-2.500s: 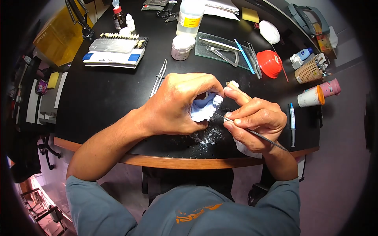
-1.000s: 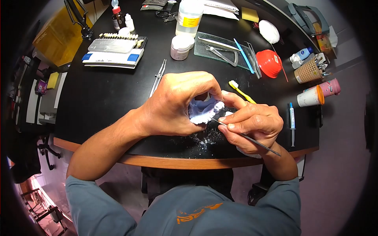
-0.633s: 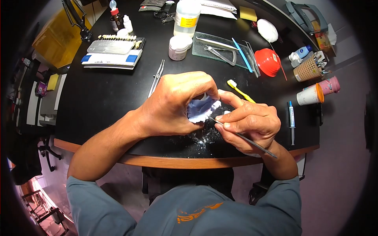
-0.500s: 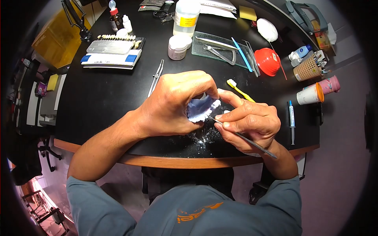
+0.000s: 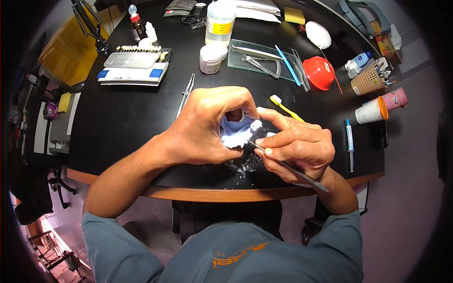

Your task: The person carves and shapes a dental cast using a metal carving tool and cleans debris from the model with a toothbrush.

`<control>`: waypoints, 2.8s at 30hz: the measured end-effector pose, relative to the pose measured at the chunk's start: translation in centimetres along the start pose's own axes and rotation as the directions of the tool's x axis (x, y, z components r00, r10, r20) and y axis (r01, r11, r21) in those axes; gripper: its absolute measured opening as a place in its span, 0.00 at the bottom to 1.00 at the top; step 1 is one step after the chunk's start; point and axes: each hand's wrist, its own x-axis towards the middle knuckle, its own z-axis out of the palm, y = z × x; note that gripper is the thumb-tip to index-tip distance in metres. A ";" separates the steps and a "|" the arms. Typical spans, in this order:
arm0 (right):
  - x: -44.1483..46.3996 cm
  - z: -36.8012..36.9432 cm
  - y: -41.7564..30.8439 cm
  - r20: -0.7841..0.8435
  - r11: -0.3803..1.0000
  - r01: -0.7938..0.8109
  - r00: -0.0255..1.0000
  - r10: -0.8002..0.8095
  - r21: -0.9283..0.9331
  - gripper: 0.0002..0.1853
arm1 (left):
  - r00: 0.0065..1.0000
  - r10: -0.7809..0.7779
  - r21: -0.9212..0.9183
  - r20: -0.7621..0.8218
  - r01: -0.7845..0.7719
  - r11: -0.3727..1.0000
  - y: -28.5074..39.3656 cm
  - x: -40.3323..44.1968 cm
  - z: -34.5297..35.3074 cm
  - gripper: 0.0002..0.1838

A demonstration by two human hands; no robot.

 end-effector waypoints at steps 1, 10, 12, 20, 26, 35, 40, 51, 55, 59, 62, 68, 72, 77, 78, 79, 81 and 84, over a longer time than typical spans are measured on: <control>0.0 0.0 -0.1 0.002 1.000 0.006 1.000 -0.006 -0.024 0.09 | 1.000 -0.017 0.000 0.002 0.017 1.000 0.1 0.0 0.0 0.23; -0.4 -0.3 0.1 0.035 0.972 0.144 0.990 -0.140 -0.185 0.12 | 0.994 -0.105 -0.101 -0.002 0.104 0.989 -0.5 -0.2 0.4 0.24; -0.4 0.0 0.0 0.036 0.960 0.170 0.985 -0.166 -0.222 0.11 | 0.999 -0.027 -0.015 -0.019 0.027 1.000 -0.4 0.0 0.3 0.24; -0.2 -1.7 1.0 -0.092 0.968 -0.107 0.992 0.088 -0.229 0.10 | 0.999 0.038 0.318 0.009 -0.038 0.947 -0.9 -0.3 0.3 0.23; -0.1 -3.0 1.8 -0.146 0.804 -0.334 0.942 0.302 -0.491 0.12 | 0.999 -0.036 0.350 0.023 0.026 0.936 -1.2 -0.3 0.1 0.23; -0.2 -5.1 3.2 0.021 0.542 -0.552 0.688 0.725 -0.634 0.08 | 0.999 -0.041 0.361 -0.017 0.044 0.931 -1.6 -0.2 -0.2 0.24; -0.9 -5.4 3.9 0.021 0.560 -0.553 0.700 0.714 -0.616 0.04 | 0.999 -0.014 0.347 -0.044 0.029 0.937 -1.8 -0.2 -0.2 0.24; 0.0 -3.2 2.0 0.261 0.917 -0.335 0.885 0.385 -0.218 0.06 | 0.998 -0.049 0.288 -0.025 0.054 0.956 -1.7 -0.3 0.1 0.23; -0.1 -1.9 2.0 0.311 0.917 -0.377 0.863 0.399 -0.129 0.10 | 0.999 0.037 0.279 -0.021 -0.030 0.960 -1.5 -0.3 0.7 0.25; -0.5 -2.4 3.0 0.338 0.890 -0.444 0.826 0.452 -0.104 0.17 | 0.997 0.059 0.272 -0.054 -0.042 0.961 -1.9 -0.3 0.7 0.24; -0.4 -3.4 3.2 0.348 0.854 -0.512 0.787 0.510 -0.095 0.15 | 0.995 0.072 0.266 -0.062 -0.053 0.963 -2.1 -0.2 0.5 0.24; -0.3 -2.4 2.9 0.298 0.906 -0.422 0.861 0.413 -0.034 0.11 | 0.994 0.075 0.229 -0.076 -0.056 0.972 -2.2 -0.2 0.9 0.25; -0.1 -3.0 2.9 0.324 0.862 -0.507 0.811 0.487 -0.026 0.12 | 0.990 -0.088 0.112 -0.107 0.100 0.989 -1.7 -0.2 0.8 0.25; 0.2 -4.2 2.6 0.327 0.855 -0.512 0.797 0.508 -0.078 0.12 | 0.968 -0.228 -0.085 -0.105 0.219 0.972 -1.7 0.0 0.1 0.25; 0.1 -4.0 2.5 0.311 0.867 -0.495 0.816 0.488 -0.060 0.12 | 0.967 -0.238 -0.093 -0.094 0.229 0.969 -1.7 0.0 0.1 0.25; 0.1 -3.8 2.3 0.296 0.877 -0.478 0.832 0.469 -0.044 0.12 | 0.965 -0.248 -0.101 -0.084 0.239 0.966 -1.6 0.0 0.1 0.25; 0.2 -3.3 1.8 0.261 0.879 -0.476 0.851 0.456 0.019 0.11 | 0.965 -0.251 -0.107 -0.076 0.243 0.964 -1.6 0.0 0.3 0.25; 0.0 -2.6 1.7 0.209 0.914 -0.406 0.895 0.394 0.014 0.11 | 0.966 -0.251 -0.153 -0.064 0.239 0.959 -1.9 -0.1 0.7 0.25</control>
